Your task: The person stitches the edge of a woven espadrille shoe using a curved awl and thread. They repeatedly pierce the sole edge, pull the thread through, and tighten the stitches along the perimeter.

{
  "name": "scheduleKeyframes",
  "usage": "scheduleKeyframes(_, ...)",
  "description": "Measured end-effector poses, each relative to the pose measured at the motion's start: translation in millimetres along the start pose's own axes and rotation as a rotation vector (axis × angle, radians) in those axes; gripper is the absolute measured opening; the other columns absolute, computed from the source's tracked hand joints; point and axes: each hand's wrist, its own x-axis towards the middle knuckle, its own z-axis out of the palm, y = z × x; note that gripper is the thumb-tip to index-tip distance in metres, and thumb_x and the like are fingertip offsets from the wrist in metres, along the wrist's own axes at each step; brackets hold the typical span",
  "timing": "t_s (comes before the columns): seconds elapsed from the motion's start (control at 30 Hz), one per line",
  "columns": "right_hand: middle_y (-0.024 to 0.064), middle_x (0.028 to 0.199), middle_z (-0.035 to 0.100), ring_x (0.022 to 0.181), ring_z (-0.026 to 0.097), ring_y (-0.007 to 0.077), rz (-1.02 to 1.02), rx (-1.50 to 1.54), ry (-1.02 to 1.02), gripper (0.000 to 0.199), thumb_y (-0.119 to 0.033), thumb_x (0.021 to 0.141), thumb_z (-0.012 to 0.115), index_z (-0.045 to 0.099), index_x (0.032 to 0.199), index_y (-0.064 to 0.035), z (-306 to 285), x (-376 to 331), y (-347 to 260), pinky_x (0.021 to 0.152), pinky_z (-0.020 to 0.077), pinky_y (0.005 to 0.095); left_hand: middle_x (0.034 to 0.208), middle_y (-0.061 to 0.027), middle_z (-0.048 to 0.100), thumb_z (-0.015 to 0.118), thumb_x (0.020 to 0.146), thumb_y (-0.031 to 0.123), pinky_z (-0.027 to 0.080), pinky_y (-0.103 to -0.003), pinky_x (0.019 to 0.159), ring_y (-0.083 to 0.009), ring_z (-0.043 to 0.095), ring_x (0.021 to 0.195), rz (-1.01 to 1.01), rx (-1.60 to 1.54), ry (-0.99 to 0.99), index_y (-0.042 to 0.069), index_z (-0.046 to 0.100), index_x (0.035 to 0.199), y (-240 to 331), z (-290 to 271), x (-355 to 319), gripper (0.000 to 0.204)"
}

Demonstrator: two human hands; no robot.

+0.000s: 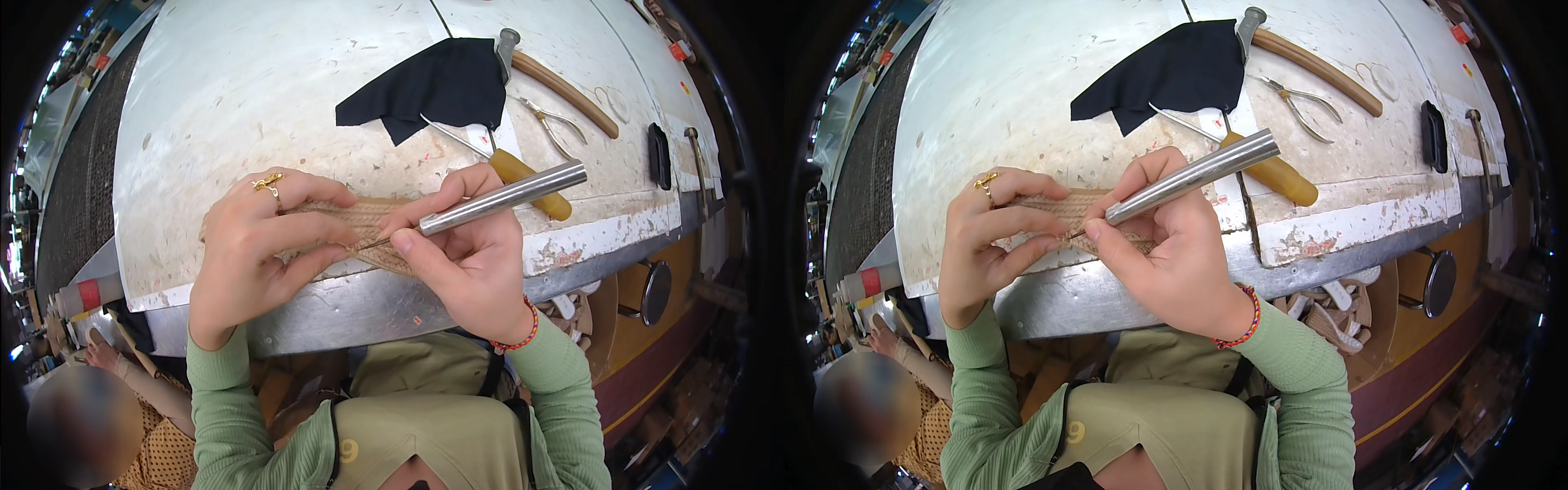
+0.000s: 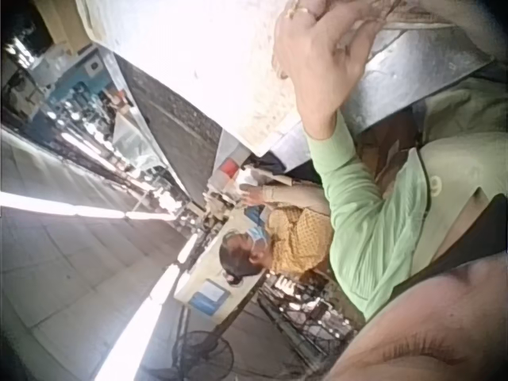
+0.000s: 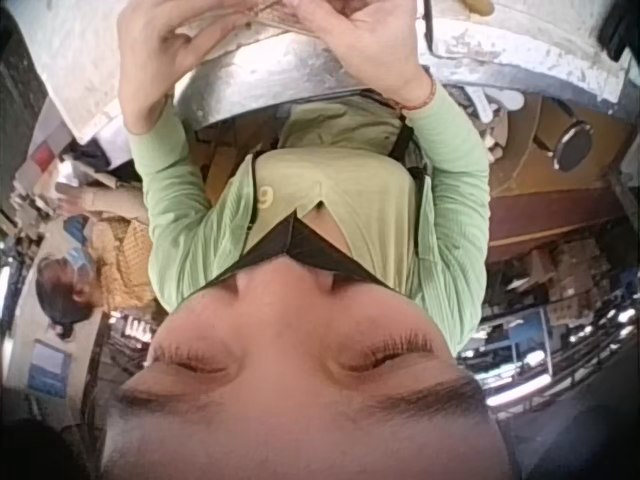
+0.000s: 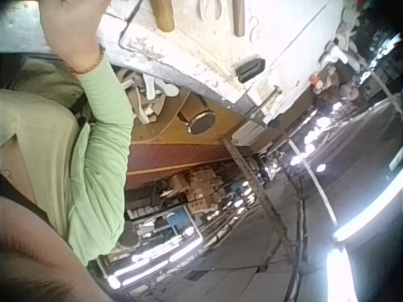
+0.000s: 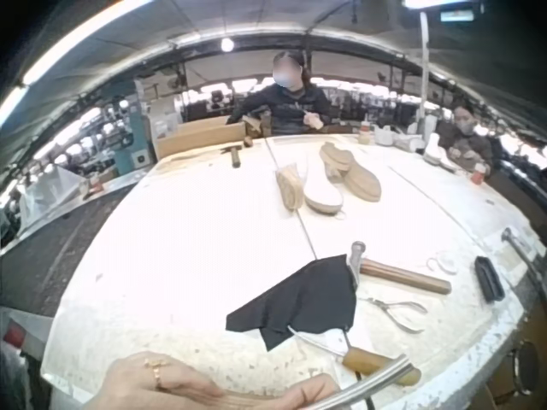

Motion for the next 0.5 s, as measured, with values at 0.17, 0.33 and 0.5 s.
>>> scheduleKeyframes(0.17,0.0184,0.099,0.066,0.084,0.062,0.0077,0.037,-0.005,-0.03,0.034,0.011,0.089,0.058,0.034,0.107,-0.0035,-0.9,-0.4,-1.2,0.07,0.0514,0.0198,0.096,-0.0021,0.07,0.079,0.062,0.012,0.05,-0.032,0.07,-0.0206,0.065,0.079,-0.007,-0.03,0.001,0.012,0.073,0.078,-2.6,1.1,-2.1,0.017)
scheduleKeyframes(0.33,0.0179,0.1,0.066,0.085,0.063,0.0084,0.019,-0.046,-0.011,0.034,0.011,0.089,0.059,0.034,0.107,-0.0032,2.1,-0.8,0.5,0.071,0.0521,0.0204,0.096,-0.0024,0.07,0.078,0.062,0.01,0.051,-0.032,0.07,-0.0209,0.066,0.08,0.004,-0.036,0.009,0.011,0.073,0.078,-2.7,0.8,-2.1,0.017)
scheduleKeyframes(0.5,0.0177,0.101,0.065,0.089,0.063,0.0102,-0.028,-0.183,-0.114,0.034,0.011,0.088,0.059,0.034,0.107,-0.003,-1.6,-0.8,3.6,0.076,0.0533,0.023,0.095,-0.0023,0.07,0.077,0.062,0.009,0.051,-0.032,0.07,-0.0208,0.066,0.079,0.031,-0.034,0.01,0.011,0.073,0.077,-4.7,0.9,-1.9,0.016)
